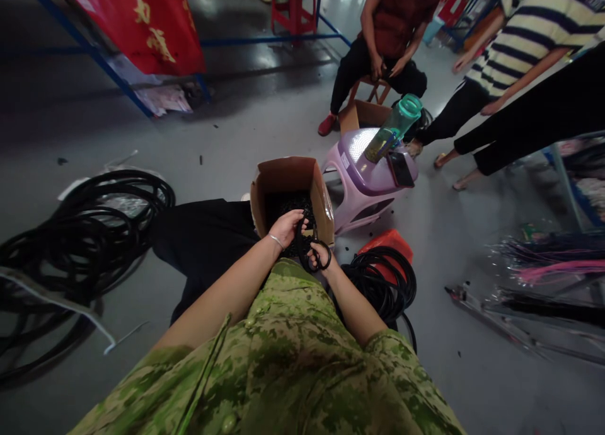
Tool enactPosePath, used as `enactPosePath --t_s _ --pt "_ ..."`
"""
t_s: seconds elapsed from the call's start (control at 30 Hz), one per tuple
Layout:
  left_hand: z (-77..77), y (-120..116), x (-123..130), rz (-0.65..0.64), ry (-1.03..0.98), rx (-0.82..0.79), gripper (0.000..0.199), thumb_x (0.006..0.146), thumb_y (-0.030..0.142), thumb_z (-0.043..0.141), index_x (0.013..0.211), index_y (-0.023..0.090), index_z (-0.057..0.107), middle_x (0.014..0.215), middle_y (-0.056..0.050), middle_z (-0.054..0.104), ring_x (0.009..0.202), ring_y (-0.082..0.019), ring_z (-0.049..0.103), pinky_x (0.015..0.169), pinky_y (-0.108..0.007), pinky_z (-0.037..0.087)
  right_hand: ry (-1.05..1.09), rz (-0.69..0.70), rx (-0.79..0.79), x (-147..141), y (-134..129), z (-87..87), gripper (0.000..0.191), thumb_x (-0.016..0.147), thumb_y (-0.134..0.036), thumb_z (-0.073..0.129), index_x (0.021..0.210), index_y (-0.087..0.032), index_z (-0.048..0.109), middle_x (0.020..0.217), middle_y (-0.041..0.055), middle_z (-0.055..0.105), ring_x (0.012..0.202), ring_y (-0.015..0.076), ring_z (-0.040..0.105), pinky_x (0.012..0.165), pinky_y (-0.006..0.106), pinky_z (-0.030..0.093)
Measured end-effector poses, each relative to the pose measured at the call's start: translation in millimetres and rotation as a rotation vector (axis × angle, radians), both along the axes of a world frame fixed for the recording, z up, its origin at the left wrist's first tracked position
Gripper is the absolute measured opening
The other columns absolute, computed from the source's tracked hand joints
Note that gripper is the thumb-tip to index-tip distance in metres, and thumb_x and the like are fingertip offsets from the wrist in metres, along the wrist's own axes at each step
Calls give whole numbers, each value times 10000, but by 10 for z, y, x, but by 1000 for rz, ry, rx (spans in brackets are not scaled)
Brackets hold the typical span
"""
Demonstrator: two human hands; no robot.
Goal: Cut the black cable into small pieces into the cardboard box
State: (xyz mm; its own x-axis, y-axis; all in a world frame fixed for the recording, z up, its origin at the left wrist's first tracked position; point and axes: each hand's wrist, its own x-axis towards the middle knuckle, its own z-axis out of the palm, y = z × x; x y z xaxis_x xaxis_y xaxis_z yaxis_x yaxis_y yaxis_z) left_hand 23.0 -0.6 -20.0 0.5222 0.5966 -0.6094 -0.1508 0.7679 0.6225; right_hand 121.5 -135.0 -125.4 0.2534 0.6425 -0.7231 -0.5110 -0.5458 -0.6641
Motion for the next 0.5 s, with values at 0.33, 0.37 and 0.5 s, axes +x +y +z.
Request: enactPosePath --t_s 0.33,0.37,0.5 --pt "15 11 -6 42 60 15 218 717 191 593 933 180 566 568 39 557 430 -86 464 439 -193 343 -455 239 96 114 100 478 461 701 -623 643 641 -169 584 450 -24 499 378 94 436 385 213 319" --pt "7 28 -5 89 62 16 206 717 190 582 921 180 561 554 47 543 420 -81 448 429 -189 325 -565 315 106 154 108 558 467 697 -629 643 623 -174 569 467 -26 495 404 96 443 409 215 321" --pt "-8 61 -3 172 81 54 75 706 203 566 756 166 524 553 34 549 413 -67 425 414 -192 301 -947 525 107 300 163 811 430 729 -607 629 673 -181 613 579 -16 530 586 123 498 543 221 339"
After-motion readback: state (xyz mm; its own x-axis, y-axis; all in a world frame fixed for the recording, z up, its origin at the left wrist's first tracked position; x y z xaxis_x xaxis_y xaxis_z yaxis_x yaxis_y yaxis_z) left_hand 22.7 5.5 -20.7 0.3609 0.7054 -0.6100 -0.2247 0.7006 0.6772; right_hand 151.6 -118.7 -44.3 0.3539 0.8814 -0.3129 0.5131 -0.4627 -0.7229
